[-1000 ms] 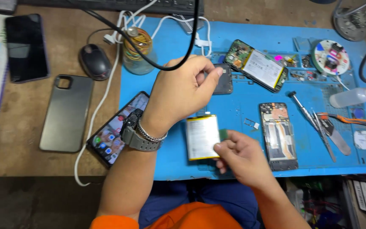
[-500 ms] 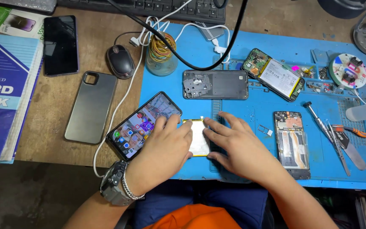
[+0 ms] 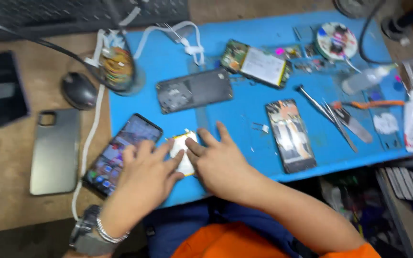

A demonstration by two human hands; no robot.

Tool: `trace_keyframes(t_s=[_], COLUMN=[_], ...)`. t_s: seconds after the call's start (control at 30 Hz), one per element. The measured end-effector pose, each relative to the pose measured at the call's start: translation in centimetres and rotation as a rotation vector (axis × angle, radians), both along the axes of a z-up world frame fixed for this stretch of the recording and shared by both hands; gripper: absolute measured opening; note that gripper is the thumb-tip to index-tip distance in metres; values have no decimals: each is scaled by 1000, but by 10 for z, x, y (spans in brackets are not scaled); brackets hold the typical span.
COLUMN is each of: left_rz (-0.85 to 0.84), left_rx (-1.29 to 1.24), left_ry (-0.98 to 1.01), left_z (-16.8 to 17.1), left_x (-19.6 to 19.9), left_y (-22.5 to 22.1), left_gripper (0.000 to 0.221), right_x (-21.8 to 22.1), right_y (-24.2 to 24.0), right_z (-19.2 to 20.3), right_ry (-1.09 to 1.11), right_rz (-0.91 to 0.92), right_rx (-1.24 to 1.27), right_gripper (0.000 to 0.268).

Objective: Disassembling and inspecting internal components of a mobile phone at a repair station.

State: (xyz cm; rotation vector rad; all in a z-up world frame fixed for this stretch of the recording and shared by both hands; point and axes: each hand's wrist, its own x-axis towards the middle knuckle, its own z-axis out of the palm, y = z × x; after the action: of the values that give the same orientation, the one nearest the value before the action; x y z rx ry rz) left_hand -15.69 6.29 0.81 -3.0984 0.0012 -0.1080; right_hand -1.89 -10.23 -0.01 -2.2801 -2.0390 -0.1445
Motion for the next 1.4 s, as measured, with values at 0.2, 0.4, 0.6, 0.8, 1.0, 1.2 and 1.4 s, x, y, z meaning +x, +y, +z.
trace_keyframes(t_s=[0.2,0.4,0.6,0.8,1.0,1.2,1.4], left_rz=[16,99,122,155,154,54,-107], left_rx=[40,23,-86,-148,-253,-323,-446], left_ry=[12,170,179,219,195,161,20], left_z=[0,-2,3,6,1,11,-1], left_x=[-2,0,14,34,37,39,63], left_y=[-2,1,9,11,9,-15,-63], left_gripper=[51,64,60,71,74,70,63], right_x=[-4,-25,-45,-59,-63,-67,-71], right_y=[-6,-47,-122,-179,-182,-178,-177], right_z=[4,15,12,-9,-17,-28,-41], right_ry=[12,230,609,798,754,822,801], right_rz=[-65,-127,-229,-307,-342,-330,-125], right_rx=[-96,38,322,573,808,812,694], right_gripper=[47,53,41,25,16,14,16])
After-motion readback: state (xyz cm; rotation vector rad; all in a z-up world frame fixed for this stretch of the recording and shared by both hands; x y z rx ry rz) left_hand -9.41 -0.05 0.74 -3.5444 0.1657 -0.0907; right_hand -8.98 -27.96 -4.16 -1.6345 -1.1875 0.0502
